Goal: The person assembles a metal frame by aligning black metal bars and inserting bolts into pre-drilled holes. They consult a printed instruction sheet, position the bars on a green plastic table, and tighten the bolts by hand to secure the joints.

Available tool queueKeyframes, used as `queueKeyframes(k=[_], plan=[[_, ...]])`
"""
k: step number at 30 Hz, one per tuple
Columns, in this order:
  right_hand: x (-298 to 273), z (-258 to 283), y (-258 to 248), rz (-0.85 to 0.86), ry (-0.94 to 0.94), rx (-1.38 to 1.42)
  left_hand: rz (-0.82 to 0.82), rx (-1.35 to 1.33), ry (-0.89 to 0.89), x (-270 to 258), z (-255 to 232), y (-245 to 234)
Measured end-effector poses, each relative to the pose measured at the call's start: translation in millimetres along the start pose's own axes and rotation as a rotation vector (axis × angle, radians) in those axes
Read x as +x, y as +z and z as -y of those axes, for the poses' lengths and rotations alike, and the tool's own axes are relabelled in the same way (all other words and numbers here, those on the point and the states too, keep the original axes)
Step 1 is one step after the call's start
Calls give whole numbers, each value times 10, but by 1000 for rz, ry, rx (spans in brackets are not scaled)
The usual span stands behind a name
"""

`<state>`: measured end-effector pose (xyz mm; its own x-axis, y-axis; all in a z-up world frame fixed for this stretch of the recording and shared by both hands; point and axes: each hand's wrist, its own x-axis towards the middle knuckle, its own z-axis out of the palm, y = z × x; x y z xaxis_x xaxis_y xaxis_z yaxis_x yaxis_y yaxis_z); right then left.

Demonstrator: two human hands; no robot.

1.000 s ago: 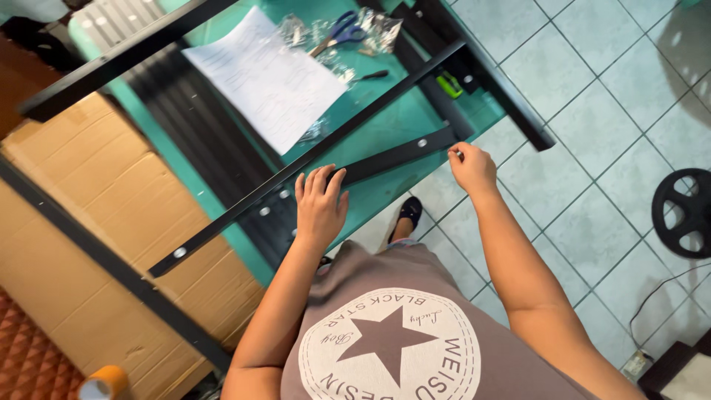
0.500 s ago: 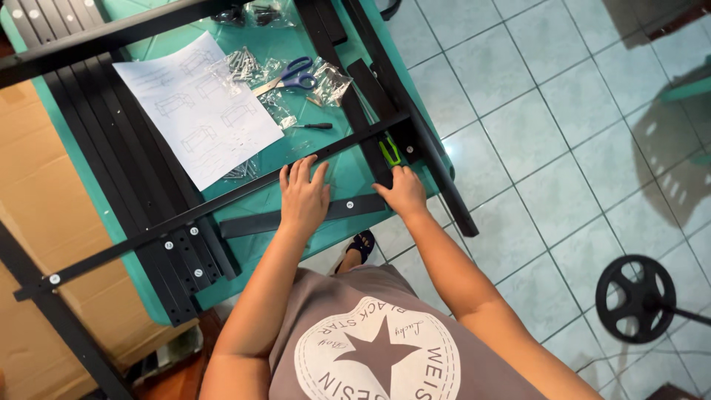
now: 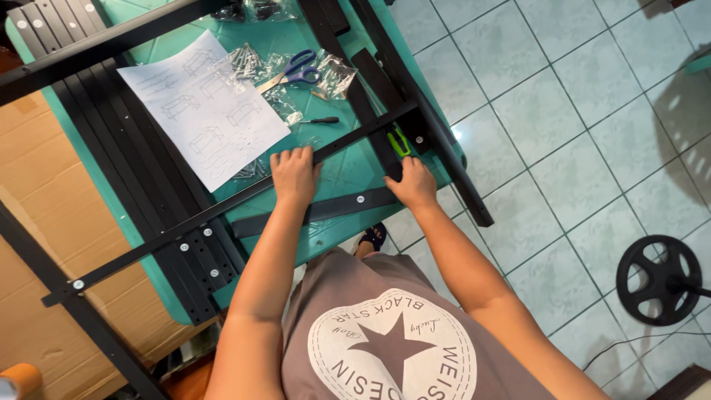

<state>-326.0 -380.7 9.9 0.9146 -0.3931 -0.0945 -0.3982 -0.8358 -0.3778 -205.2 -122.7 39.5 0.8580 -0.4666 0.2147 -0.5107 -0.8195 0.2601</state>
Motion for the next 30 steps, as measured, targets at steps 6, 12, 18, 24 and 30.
queueKeyframes(k=[6,12,18,24,30], plan=[[-83,3,-45,-73,22,8,-8,-77,39,-21,112,79],[-257,-96,-54,-118,59,43,14,-95,19,-9,120,109],[-532,-291,7,-112,105,-13,-1,-96,14,-27,131,138],[-756,-298,-7,69,267,-143,-29,-39,2,-63,46,65],[-563,-155,1,30,187,-169,-97,-30,41,-134,13,-52]])
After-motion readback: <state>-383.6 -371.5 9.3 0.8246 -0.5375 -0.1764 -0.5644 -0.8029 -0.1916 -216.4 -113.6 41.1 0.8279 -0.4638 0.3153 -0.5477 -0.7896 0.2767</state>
